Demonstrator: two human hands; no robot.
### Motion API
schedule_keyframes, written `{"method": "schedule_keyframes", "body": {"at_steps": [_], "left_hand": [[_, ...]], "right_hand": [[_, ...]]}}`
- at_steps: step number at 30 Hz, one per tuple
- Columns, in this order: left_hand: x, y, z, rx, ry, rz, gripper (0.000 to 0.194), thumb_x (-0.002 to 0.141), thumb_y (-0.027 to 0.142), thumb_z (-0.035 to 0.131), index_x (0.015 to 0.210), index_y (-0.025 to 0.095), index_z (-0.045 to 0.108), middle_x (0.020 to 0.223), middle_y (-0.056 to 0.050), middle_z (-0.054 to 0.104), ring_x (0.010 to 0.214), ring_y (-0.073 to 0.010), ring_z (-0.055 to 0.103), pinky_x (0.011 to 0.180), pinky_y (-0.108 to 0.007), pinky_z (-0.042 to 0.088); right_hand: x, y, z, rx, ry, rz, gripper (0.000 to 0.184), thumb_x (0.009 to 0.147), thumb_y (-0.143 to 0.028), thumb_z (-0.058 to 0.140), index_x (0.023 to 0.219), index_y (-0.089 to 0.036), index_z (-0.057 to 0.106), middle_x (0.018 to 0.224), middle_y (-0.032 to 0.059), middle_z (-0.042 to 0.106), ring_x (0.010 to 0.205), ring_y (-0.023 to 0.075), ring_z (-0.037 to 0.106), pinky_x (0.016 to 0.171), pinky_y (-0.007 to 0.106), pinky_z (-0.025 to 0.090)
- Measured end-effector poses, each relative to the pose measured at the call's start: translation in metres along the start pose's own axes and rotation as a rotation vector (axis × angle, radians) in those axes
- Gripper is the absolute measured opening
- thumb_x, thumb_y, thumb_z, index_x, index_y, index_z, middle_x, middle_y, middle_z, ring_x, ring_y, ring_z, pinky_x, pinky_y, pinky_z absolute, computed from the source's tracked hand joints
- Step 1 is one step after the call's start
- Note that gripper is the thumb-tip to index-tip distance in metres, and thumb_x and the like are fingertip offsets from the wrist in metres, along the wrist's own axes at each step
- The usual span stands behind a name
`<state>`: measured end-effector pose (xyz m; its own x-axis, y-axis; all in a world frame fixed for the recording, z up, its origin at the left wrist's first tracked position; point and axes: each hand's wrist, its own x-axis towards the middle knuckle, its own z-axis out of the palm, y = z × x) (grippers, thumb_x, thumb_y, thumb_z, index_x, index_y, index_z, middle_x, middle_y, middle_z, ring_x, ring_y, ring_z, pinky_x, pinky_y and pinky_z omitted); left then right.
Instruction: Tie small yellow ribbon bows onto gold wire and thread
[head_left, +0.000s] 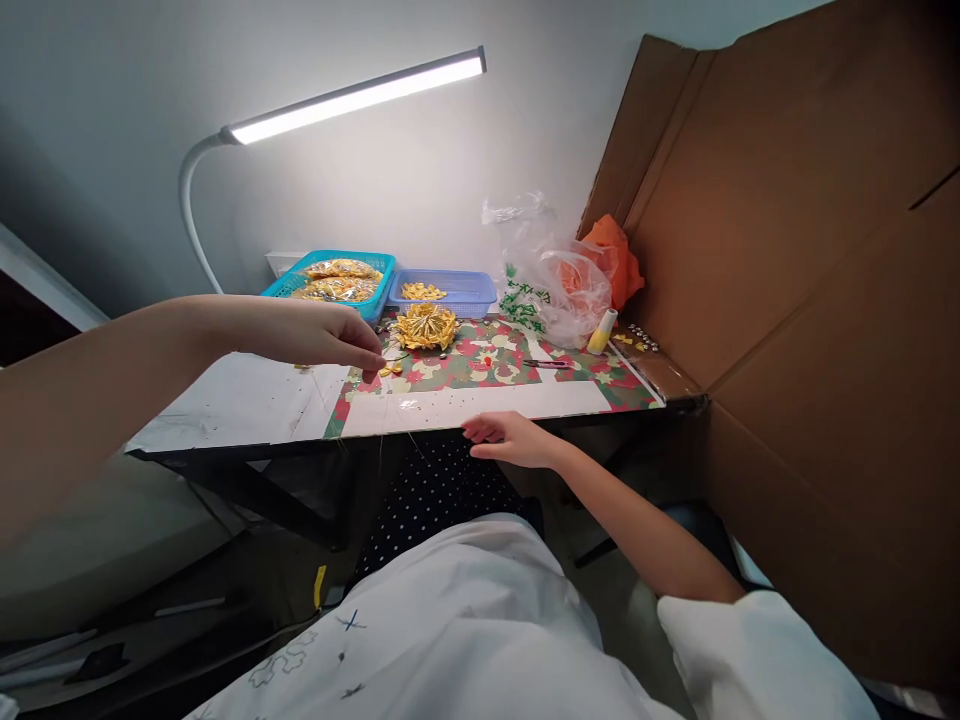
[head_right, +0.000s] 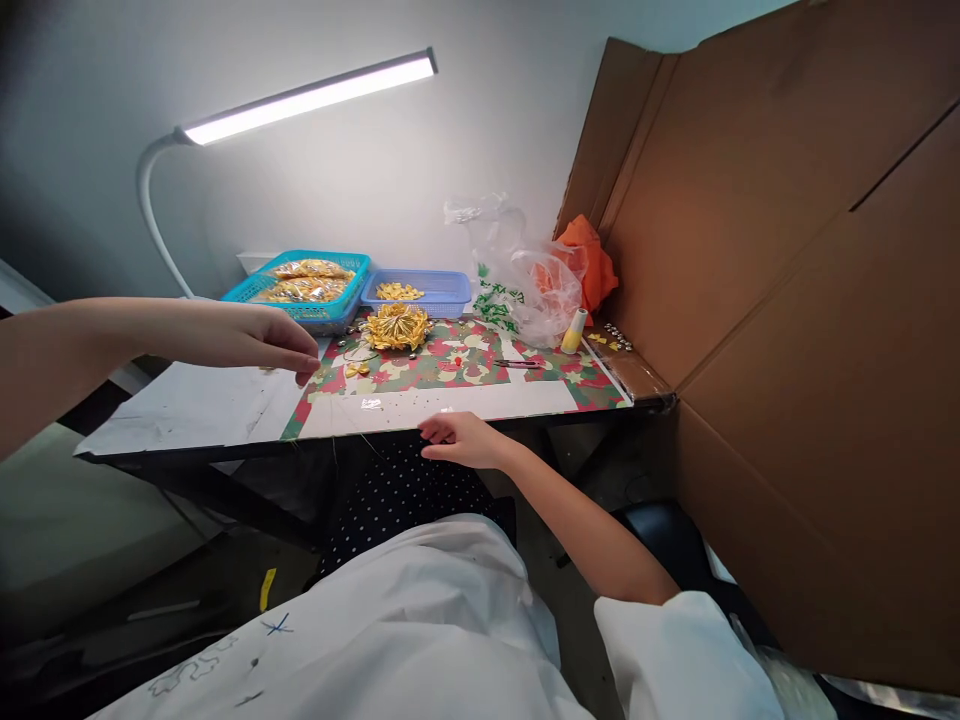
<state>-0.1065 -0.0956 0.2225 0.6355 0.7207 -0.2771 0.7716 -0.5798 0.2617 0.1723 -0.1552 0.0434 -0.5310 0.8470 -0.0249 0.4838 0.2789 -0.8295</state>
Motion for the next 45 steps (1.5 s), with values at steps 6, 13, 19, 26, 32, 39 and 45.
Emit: {"method": "schedule_keyframes", "body": {"at_steps": [6, 13, 19, 26, 32, 39, 45], "left_hand": [[0.004, 0.005, -0.006, -0.033, -0.11, -0.071, 0.039, 0.088, 0.051, 0.051, 0.083, 0.021, 0.074, 0.065, -0.002, 0.053, 0.057, -0.016, 0.045, 0.048, -0.023, 0.036], [0.005, 0.007, -0.01, -0.016, -0.081, -0.062, 0.036, 0.084, 0.052, 0.057, 0.081, 0.023, 0.077, 0.069, -0.004, 0.06, 0.058, -0.0173, 0.048, 0.052, -0.024, 0.039], [0.005, 0.008, -0.011, 0.041, -0.074, -0.038, 0.037, 0.09, 0.047, 0.052, 0.08, 0.021, 0.076, 0.058, -0.002, 0.05, 0.049, -0.0145, 0.041, 0.046, -0.024, 0.033], [0.004, -0.004, -0.015, 0.078, -0.045, 0.011, 0.041, 0.092, 0.05, 0.051, 0.076, 0.021, 0.076, 0.06, -0.002, 0.057, 0.051, -0.0143, 0.046, 0.048, -0.024, 0.034], [0.004, -0.005, -0.019, 0.037, -0.049, -0.063, 0.041, 0.085, 0.057, 0.055, 0.077, 0.024, 0.077, 0.069, -0.004, 0.065, 0.06, -0.0181, 0.054, 0.054, -0.025, 0.037], [0.001, -0.005, -0.025, 0.009, -0.045, -0.08, 0.042, 0.08, 0.06, 0.062, 0.066, 0.022, 0.073, 0.065, -0.005, 0.059, 0.06, -0.0193, 0.049, 0.053, -0.027, 0.035], [-0.005, -0.002, -0.028, -0.006, -0.018, -0.103, 0.044, 0.08, 0.061, 0.062, 0.065, 0.02, 0.071, 0.067, -0.005, 0.061, 0.062, -0.0194, 0.05, 0.057, -0.028, 0.037]], "right_hand": [[0.017, -0.052, 0.025, 0.103, 0.249, -0.196, 0.023, 0.077, -0.031, 0.077, 0.091, -0.015, 0.069, 0.08, 0.0007, 0.068, 0.069, 0.0115, 0.06, 0.065, 0.023, 0.048], [0.034, -0.049, 0.087, 0.089, 0.372, 0.035, 0.055, 0.068, -0.041, 0.084, 0.113, -0.011, 0.072, 0.06, -0.0004, 0.065, 0.058, 0.015, 0.059, 0.062, 0.027, 0.043], [0.062, -0.052, 0.077, 0.167, 0.311, -0.027, 0.023, 0.089, -0.033, 0.064, 0.087, -0.014, 0.077, 0.052, -0.0031, 0.061, 0.051, 0.0101, 0.055, 0.058, 0.021, 0.041], [0.06, -0.027, 0.066, 0.185, 0.19, -0.048, 0.027, 0.088, -0.026, 0.062, 0.066, -0.014, 0.072, 0.047, -0.005, 0.055, 0.043, 0.0067, 0.043, 0.048, 0.019, 0.033], [0.059, -0.003, 0.069, 0.128, 0.142, -0.01, 0.029, 0.088, -0.033, 0.064, 0.068, -0.014, 0.073, 0.049, -0.0038, 0.057, 0.045, 0.0075, 0.045, 0.048, 0.02, 0.032], [0.055, 0.009, 0.068, -0.014, 0.065, 0.058, 0.021, 0.089, -0.028, 0.063, 0.08, -0.013, 0.076, 0.053, -0.0038, 0.059, 0.048, 0.0066, 0.046, 0.049, 0.019, 0.033], [0.048, 0.02, 0.069, -0.162, -0.001, 0.142, 0.019, 0.093, -0.03, 0.062, 0.087, -0.013, 0.069, 0.071, -0.0013, 0.065, 0.06, 0.0096, 0.058, 0.061, 0.024, 0.049]]}}
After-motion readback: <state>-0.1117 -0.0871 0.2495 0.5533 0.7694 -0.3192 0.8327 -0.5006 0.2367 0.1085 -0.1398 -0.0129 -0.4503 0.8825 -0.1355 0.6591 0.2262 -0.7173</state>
